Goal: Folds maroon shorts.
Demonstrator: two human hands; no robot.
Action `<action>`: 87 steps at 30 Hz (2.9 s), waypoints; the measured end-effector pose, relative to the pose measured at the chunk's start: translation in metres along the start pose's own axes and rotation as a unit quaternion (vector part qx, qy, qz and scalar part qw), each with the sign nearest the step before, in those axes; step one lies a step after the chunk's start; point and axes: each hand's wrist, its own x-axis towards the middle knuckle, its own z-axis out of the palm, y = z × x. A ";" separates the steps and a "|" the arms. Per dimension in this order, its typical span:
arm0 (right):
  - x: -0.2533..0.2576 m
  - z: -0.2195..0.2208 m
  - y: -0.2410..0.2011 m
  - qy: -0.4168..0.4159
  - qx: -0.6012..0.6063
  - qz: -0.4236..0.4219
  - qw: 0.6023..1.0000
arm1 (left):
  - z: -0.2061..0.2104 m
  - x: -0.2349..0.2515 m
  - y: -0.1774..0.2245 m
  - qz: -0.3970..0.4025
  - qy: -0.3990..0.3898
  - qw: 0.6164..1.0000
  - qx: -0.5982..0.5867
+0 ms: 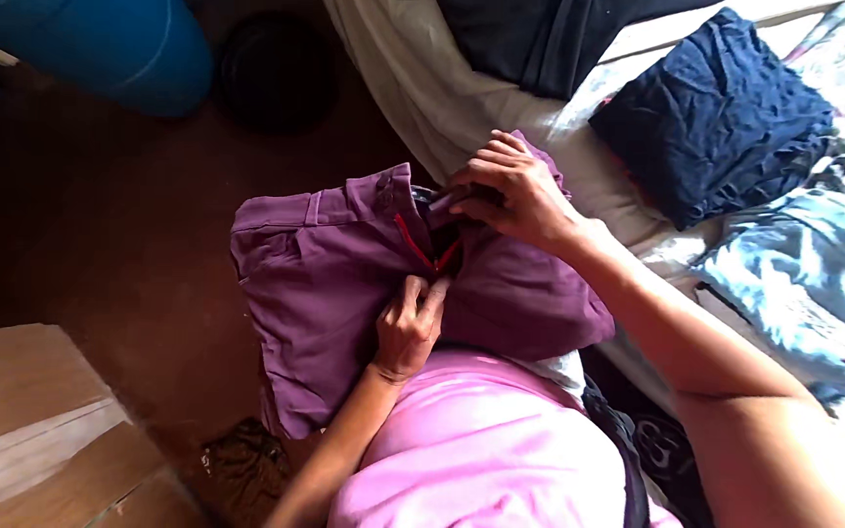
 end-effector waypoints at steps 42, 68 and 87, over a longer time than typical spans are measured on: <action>-0.037 0.021 -0.090 0.043 0.078 0.202 0.975 | -0.048 0.030 0.027 -0.075 -0.081 0.985 -0.135; -0.004 -0.066 0.009 -0.072 0.044 0.092 0.992 | -0.078 0.128 -0.068 -0.061 -0.321 0.945 0.032; 0.060 -0.043 0.013 -0.166 0.174 -0.053 0.969 | -0.082 0.189 -0.087 -0.205 -0.382 0.825 -0.363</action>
